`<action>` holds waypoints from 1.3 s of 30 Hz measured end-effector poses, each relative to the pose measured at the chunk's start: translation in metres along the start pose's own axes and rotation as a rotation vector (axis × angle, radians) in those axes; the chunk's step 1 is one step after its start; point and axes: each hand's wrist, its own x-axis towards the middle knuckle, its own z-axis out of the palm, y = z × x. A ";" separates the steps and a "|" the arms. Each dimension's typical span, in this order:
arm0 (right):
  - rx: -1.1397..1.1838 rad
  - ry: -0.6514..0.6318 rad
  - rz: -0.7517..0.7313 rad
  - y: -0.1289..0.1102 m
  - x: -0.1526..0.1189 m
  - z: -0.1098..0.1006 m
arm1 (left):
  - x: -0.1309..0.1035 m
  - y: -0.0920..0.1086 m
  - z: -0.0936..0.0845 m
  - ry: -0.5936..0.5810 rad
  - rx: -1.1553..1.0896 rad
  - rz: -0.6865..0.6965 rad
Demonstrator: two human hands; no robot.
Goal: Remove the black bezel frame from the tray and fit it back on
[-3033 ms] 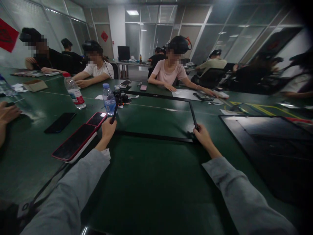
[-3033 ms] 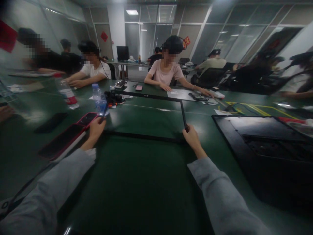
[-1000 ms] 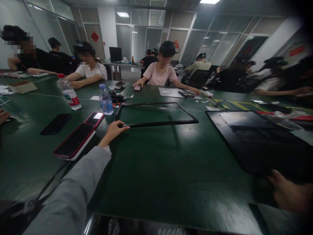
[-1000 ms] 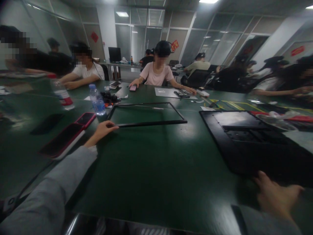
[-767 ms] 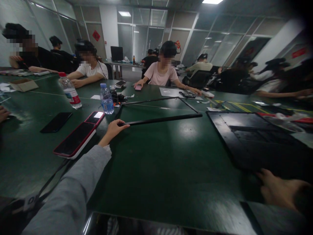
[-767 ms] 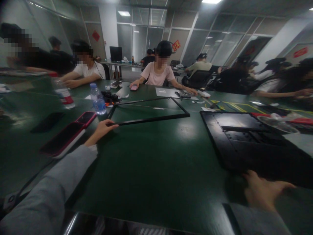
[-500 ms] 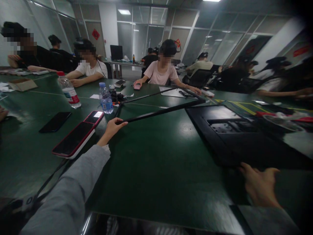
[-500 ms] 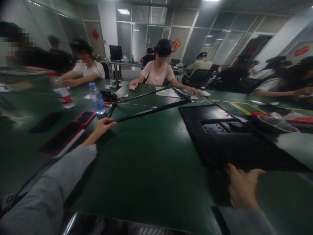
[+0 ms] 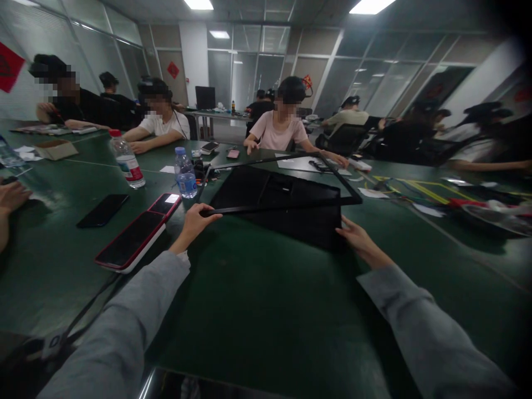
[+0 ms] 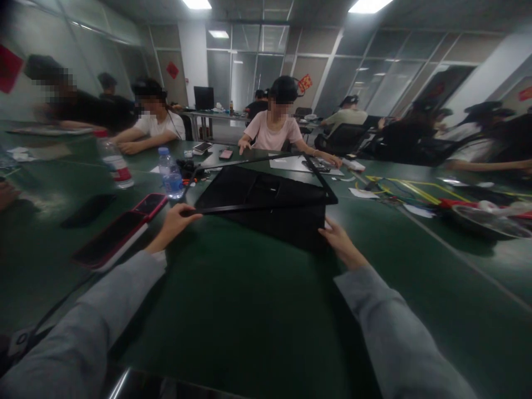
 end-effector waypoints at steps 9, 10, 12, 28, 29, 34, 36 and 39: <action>0.295 0.001 0.097 -0.014 0.042 0.027 | 0.009 0.011 -0.003 -0.032 0.126 0.143; 0.257 -0.063 0.072 -0.013 0.042 0.023 | 0.013 0.011 0.000 -0.042 0.143 0.156; 0.076 -0.036 -0.044 -0.006 0.042 0.018 | 0.019 0.012 0.008 -0.073 0.173 0.176; -0.416 0.307 -0.178 0.024 0.041 0.047 | 0.029 0.008 0.029 -0.243 0.413 0.182; -0.425 0.312 -0.166 0.025 0.044 0.047 | 0.028 0.009 0.029 -0.237 0.420 0.193; -0.360 0.236 -0.154 0.026 0.054 0.049 | 0.021 0.013 0.027 -0.186 0.467 0.168; -0.308 0.208 -0.153 0.027 0.056 0.049 | 0.020 0.010 0.025 -0.043 0.474 0.123; -0.250 0.165 -0.138 0.028 0.054 0.051 | 0.022 -0.001 0.022 0.226 0.422 0.034</action>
